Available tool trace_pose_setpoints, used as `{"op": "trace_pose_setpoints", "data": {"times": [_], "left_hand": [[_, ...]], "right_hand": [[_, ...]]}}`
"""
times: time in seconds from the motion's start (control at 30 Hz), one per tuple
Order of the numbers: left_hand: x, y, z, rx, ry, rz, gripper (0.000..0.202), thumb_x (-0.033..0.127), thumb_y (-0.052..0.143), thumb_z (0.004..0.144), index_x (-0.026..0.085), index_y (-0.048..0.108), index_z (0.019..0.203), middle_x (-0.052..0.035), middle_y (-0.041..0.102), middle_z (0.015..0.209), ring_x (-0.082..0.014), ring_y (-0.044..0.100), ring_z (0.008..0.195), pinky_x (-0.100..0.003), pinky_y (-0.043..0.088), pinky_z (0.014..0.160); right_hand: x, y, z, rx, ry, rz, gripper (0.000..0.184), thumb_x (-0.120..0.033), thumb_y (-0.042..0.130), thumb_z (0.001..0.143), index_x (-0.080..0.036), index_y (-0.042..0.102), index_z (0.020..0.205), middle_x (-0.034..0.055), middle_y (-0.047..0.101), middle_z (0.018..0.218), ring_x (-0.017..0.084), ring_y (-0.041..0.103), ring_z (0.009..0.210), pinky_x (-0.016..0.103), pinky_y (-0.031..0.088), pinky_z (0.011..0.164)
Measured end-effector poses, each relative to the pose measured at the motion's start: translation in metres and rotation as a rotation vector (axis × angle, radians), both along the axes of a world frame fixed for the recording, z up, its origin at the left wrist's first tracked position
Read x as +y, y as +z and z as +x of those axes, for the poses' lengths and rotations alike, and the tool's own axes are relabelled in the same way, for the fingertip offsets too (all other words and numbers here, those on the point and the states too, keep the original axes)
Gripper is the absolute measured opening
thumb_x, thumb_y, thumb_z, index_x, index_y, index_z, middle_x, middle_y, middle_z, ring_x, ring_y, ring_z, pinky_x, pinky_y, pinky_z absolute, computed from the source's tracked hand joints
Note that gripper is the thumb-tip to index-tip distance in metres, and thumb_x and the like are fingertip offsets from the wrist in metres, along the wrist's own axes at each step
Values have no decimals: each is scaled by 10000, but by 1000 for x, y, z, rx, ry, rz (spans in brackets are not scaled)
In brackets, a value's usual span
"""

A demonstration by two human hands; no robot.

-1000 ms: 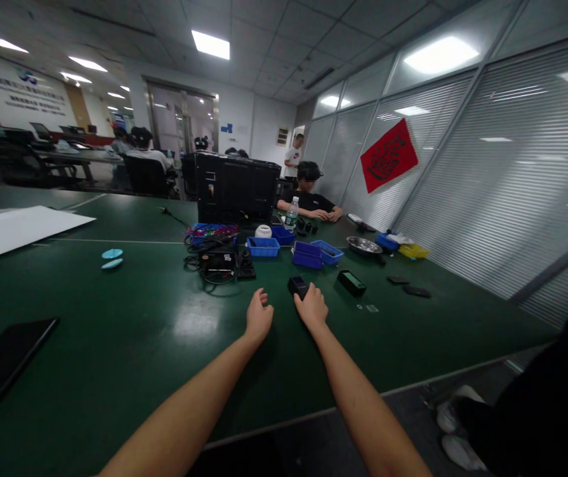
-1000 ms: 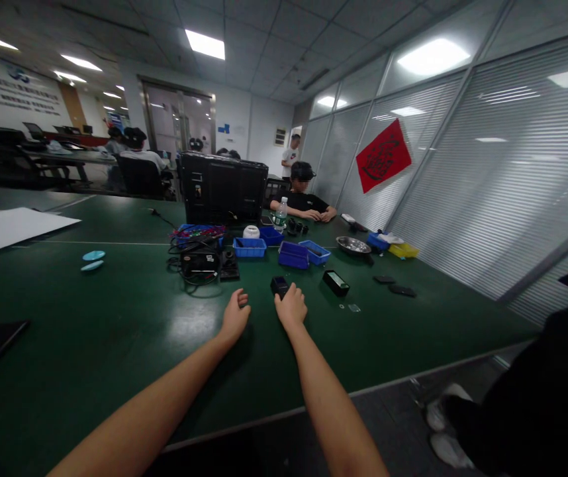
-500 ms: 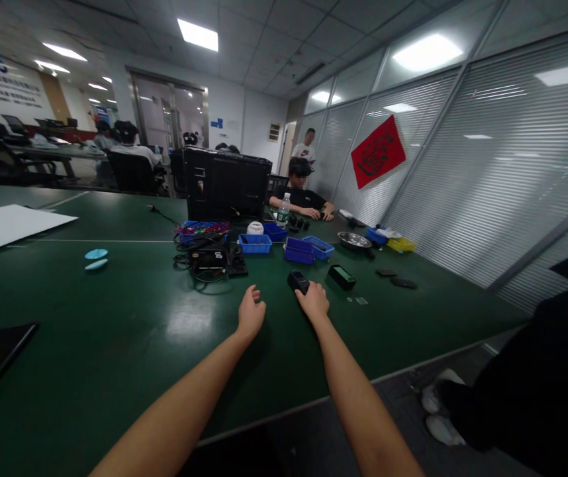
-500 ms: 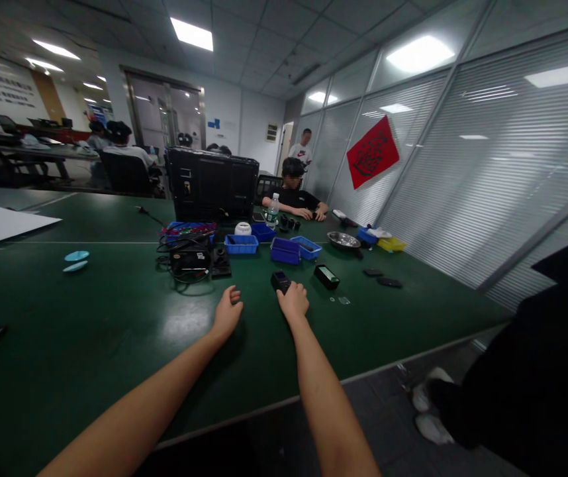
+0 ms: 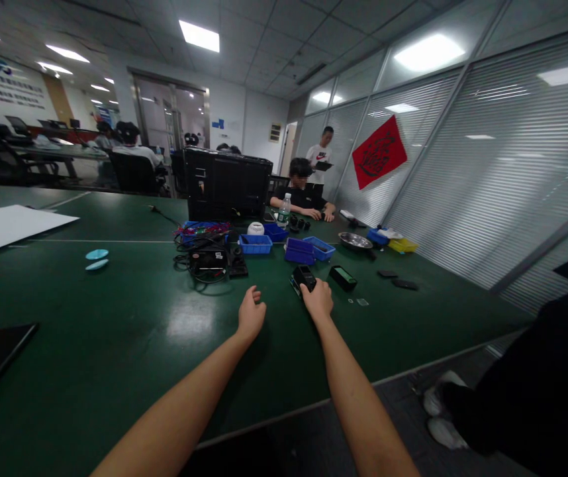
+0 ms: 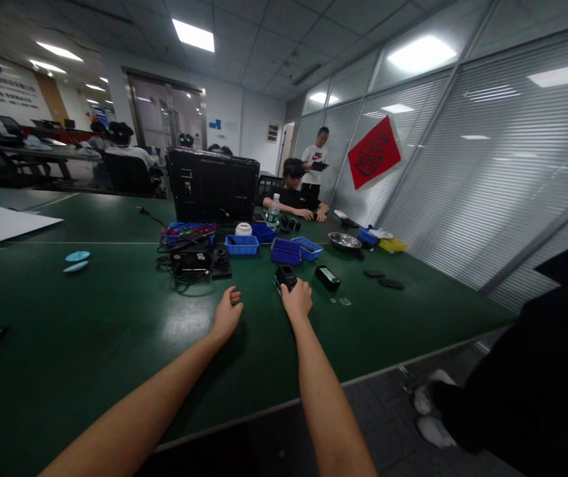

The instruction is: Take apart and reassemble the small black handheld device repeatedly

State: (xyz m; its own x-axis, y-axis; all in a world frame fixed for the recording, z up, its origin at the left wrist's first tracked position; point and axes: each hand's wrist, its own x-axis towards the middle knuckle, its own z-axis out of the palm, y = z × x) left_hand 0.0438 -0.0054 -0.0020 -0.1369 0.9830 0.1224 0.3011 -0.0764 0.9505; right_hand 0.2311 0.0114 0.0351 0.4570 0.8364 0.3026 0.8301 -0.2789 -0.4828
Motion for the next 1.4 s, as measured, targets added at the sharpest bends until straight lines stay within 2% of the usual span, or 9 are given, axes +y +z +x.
{"op": "trace_pose_setpoints", "data": {"times": [0.17, 0.3, 0.47, 0.57, 0.63, 0.77, 0.97, 1.17, 1.4], "left_hand": [[1, -1, 0, 5, -9, 18, 539, 84, 462, 687, 118, 397, 1222, -116, 567, 1118, -166, 547, 1009, -287, 424, 870], [1, -3, 0, 10, -6, 17, 540, 84, 465, 687, 128, 396, 1221, -108, 566, 1117, -166, 545, 1008, -293, 417, 881], [0, 0, 1, -10, -2, 11, 540, 76, 466, 685, 125, 398, 1218, -112, 567, 1120, -165, 545, 1009, -283, 426, 869], [-1, 3, 1, -9, -2, 5, 536, 69, 473, 680, 128, 406, 1209, -109, 571, 1118, -167, 547, 1005, -287, 431, 864], [-1, 4, 1, 3, -6, 5, 539, 72, 476, 680, 121, 403, 1211, -112, 571, 1117, -165, 548, 1006, -280, 435, 859], [0, 1, 1, 9, -2, 21, 537, 80, 478, 683, 127, 405, 1213, -106, 576, 1112, -155, 557, 996, -267, 438, 853], [3, -3, 0, 21, -1, 27, 529, 78, 474, 688, 139, 411, 1209, -94, 579, 1109, -151, 559, 996, -274, 430, 876], [3, -5, 1, 63, -17, 48, 515, 99, 470, 698, 131, 413, 1209, -104, 561, 1126, -157, 547, 1007, -278, 439, 864], [-5, 3, 4, 287, -72, 189, 587, 259, 538, 720, 154, 368, 1273, -101, 435, 1307, -203, 380, 1218, -338, 324, 1007]], "right_hand": [[-7, 7, 0, 25, -34, 299, 529, -465, 448, 774, -124, 451, 1179, 155, 491, 1093, 279, 424, 1061, 382, 359, 863], [-8, 6, -7, 144, 179, 450, 543, -462, 431, 789, -124, 426, 1214, 138, 499, 1113, 229, 470, 1030, 343, 368, 875], [-1, -8, -25, 360, 389, 186, 478, -474, 403, 803, -137, 530, 1118, 77, 625, 828, 180, 595, 692, 285, 454, 656], [-1, -13, -31, 412, 451, -40, 425, -461, 345, 839, -149, 572, 1018, 5, 583, 575, 122, 515, 416, 236, 411, 489], [-3, -11, -32, 327, 442, -97, 409, -430, 300, 866, -154, 600, 897, 3, 573, 551, 112, 514, 426, 218, 396, 498], [-7, -2, -32, 14, 366, -89, 460, -402, 257, 889, -157, 625, 765, 81, 631, 748, 164, 570, 695, 251, 401, 644], [-16, -1, -40, -277, 458, 81, 493, -530, 517, 739, -205, 564, 1106, 102, 549, 1078, 247, 446, 1012, 355, 335, 869], [-7, -8, -35, -43, 472, 48, 274, -334, 483, 788, -196, 634, 970, 65, 613, 950, 179, 539, 886, 266, 381, 786], [-1, -10, -26, 161, 437, -65, 351, -415, 467, 774, -155, 659, 635, 20, 609, 583, 130, 526, 553, 218, 330, 533]]}}
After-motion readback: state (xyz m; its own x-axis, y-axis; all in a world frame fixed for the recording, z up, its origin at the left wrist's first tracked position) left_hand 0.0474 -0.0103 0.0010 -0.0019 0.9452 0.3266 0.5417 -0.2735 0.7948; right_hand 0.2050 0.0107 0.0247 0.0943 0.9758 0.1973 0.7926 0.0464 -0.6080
